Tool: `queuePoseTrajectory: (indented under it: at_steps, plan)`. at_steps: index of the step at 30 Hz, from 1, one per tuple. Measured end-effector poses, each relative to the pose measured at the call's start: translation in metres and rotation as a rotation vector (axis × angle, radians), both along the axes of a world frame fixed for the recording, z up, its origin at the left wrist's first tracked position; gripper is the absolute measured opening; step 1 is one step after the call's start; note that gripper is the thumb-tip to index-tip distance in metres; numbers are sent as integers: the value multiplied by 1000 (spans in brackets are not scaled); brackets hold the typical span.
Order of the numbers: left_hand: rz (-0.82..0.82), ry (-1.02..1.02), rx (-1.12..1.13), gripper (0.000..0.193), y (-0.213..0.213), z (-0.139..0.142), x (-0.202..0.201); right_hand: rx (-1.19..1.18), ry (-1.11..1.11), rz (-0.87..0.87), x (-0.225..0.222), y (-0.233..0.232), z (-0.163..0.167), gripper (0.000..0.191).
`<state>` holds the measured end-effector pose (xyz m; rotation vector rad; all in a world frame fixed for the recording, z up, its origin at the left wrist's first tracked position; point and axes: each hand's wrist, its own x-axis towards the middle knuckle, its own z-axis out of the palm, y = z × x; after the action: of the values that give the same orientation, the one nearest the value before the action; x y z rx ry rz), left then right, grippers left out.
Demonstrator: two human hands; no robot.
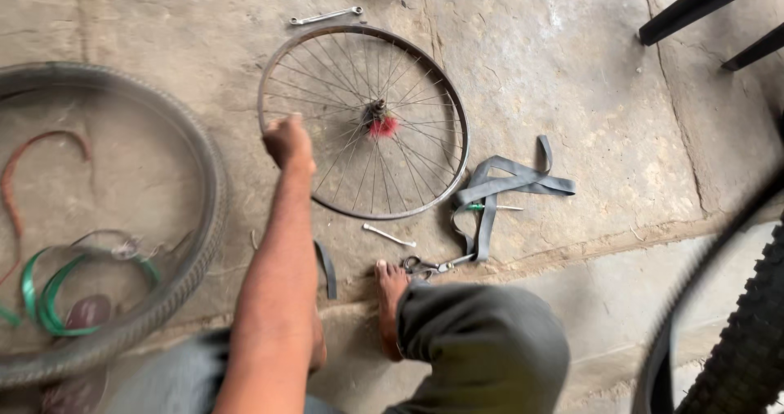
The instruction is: The person cuts a strip from an old inner tube using scissors and wraps it around the rim of a bicycle wheel. They then mount a tire onto the wheel using a tire lever and prepare a new inner tube by removing it from its packaging.
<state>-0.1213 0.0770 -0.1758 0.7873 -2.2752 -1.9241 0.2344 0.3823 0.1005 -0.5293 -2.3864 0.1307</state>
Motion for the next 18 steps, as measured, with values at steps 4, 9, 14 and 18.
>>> queuePoseTrajectory:
  at_steps: [4,9,14,18]
  plan:
    - [-73,-101,450,31,-1,-23,-34,26,-63,175,-60,-10,2,71]
    - [-181,-198,660,40,-2,-34,-73,-170,-226,422,-128,-19,-12,75]
    - [-343,-160,980,65,-26,-25,-130,-818,-778,811,-192,-51,-119,60]
    - [-470,-118,817,76,-57,-4,-153,-635,-998,913,-215,-79,-202,91]
